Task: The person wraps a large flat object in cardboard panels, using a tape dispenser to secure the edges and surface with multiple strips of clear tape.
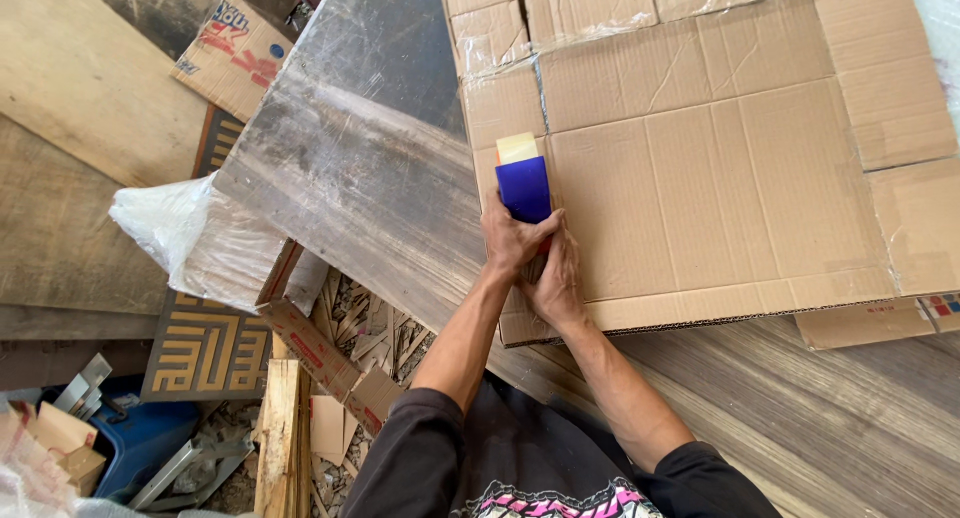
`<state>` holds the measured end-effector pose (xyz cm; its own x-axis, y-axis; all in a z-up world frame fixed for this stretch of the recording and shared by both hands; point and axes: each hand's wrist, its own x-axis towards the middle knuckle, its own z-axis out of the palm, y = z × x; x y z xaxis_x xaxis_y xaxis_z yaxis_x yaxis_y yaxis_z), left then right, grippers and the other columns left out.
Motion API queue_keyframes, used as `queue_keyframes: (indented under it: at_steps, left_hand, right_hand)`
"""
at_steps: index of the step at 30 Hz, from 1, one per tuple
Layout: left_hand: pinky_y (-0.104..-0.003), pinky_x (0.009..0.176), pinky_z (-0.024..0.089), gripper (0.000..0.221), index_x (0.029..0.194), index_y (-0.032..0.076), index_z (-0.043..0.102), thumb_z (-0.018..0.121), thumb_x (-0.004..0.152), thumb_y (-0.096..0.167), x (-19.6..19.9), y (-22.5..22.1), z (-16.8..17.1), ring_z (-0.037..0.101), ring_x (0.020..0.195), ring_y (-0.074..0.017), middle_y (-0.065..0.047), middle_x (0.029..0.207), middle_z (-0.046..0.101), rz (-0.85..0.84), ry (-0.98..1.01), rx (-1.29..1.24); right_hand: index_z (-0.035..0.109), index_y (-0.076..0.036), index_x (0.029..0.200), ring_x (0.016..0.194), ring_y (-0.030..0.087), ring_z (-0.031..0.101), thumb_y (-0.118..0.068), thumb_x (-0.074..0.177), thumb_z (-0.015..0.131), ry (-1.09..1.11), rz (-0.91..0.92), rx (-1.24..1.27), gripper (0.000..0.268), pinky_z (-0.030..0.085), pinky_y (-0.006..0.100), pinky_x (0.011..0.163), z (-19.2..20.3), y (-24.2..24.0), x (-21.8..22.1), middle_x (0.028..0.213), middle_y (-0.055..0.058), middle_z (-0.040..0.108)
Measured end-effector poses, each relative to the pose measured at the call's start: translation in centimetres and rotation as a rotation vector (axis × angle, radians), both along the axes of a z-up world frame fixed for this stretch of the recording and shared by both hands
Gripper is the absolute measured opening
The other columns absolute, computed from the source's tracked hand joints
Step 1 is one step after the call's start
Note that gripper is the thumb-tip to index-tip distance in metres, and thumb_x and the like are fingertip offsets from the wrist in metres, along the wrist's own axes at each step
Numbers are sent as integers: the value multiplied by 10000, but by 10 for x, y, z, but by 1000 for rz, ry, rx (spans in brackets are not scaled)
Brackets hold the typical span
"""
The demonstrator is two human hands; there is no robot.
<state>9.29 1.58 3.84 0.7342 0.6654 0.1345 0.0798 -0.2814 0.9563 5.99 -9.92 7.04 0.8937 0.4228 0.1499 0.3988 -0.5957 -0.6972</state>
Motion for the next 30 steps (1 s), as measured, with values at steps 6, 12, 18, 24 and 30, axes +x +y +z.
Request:
queue_keyframes:
  at_steps: [6, 12, 18, 24, 30]
  left_hand:
    - [-552, 768, 563, 962, 1184, 10, 521, 984, 531, 542, 9, 7, -13, 718, 937, -473, -234, 959, 650, -1, -21, 42]
    - [-552, 709, 546, 931, 1143, 21, 514, 980, 527, 539, 14, 11, -7, 718, 875, -484, -241, 908, 643, 14, -47, 56]
    - [-568, 731, 555, 941, 1172, -7, 507, 984, 562, 528, 39, 39, -4, 713, 900, -515, -266, 927, 658, 45, -73, 48]
    - [-566, 728, 552, 928, 1188, -8, 509, 976, 582, 518, 53, 47, 12, 715, 908, -516, -288, 926, 658, 31, -93, 47]
    - [-567, 812, 536, 954, 1210, 0, 517, 1011, 546, 475, 34, 51, 24, 696, 963, -474, -268, 994, 636, -48, -148, -25]
  right_hand:
    - [179, 111, 1559, 1346, 531, 425, -466, 807, 788, -44, 31, -155, 1127, 445, 611, 1063, 10, 8, -1, 1452, 381, 403]
    - [153, 129, 1559, 1380, 541, 387, -498, 789, 787, -120, 30, -214, 1178, 439, 615, 1079, -8, 8, -2, 1479, 398, 369]
    - [223, 80, 1567, 1485, 543, 216, -589, 886, 666, -241, 98, -334, 1052, 405, 699, 1067, -34, 4, -9, 1648, 339, 154]
    - [354, -14, 1558, 1568, 436, 105, -781, 898, 474, -42, 135, -548, 1018, 366, 658, 1135, -21, 11, -3, 1719, 177, 109]
    - [353, -7, 1558, 1557, 450, 123, -745, 925, 459, -41, 139, -511, 978, 350, 656, 1137, -24, 9, -3, 1714, 190, 106]
